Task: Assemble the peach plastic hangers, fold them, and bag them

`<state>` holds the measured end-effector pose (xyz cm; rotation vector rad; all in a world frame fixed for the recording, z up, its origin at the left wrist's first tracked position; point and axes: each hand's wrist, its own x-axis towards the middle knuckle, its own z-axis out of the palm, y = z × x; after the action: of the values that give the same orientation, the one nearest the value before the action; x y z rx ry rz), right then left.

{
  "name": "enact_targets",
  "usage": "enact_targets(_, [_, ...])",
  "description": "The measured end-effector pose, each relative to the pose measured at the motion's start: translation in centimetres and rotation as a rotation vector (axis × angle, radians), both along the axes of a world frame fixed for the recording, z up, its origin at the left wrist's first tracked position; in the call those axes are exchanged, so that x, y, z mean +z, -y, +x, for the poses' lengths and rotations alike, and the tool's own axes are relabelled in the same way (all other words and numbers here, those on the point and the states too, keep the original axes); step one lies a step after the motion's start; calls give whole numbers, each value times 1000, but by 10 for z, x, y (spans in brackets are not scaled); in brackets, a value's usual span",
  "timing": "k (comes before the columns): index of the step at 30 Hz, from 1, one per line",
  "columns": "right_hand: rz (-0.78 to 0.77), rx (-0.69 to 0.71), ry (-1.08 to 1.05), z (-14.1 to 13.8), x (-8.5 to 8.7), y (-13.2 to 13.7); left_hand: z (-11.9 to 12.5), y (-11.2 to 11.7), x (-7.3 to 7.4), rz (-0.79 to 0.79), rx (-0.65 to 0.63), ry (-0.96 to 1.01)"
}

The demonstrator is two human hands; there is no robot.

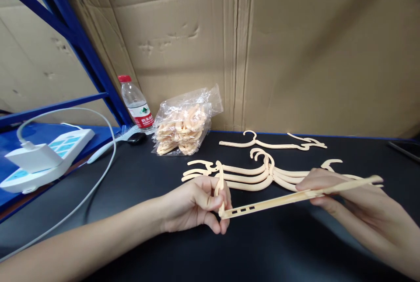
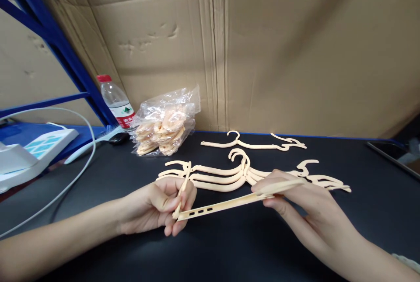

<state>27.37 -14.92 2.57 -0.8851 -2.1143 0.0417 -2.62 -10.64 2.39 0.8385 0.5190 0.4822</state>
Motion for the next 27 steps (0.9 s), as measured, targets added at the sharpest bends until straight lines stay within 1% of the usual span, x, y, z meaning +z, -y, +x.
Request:
enact_targets(2, [16,-39,-2,2,-3,1,2,2,1,38,52,-10])
enact_targets(4, [24,-47,-12,2,-5,2,4,4,2,101,111,-26])
enact_targets(8, [15,-23,-41,-2,-1,3,8,12,5,236,183,-60])
enact_targets(12, [66,-84,-35,-3,-1,6,11,17,5,350,265,-76])
enact_targets(16, [87,-112,-33,-2,-7,8,12,20,4,424,357,-119])
enact_targets(20, [104,-59,-57,-5,-9,9,12,22,-1,510,401,-172])
enact_targets(23, [117,-30,-73,-10,-8,12,13,23,-5,574,466,-203])
enact_targets(25, [132,-49,-81,-11,-9,16,14,25,-5,601,501,-200])
enact_targets(27, [141,-107,-97,-10,-11,20,16,29,-3,623,537,-183])
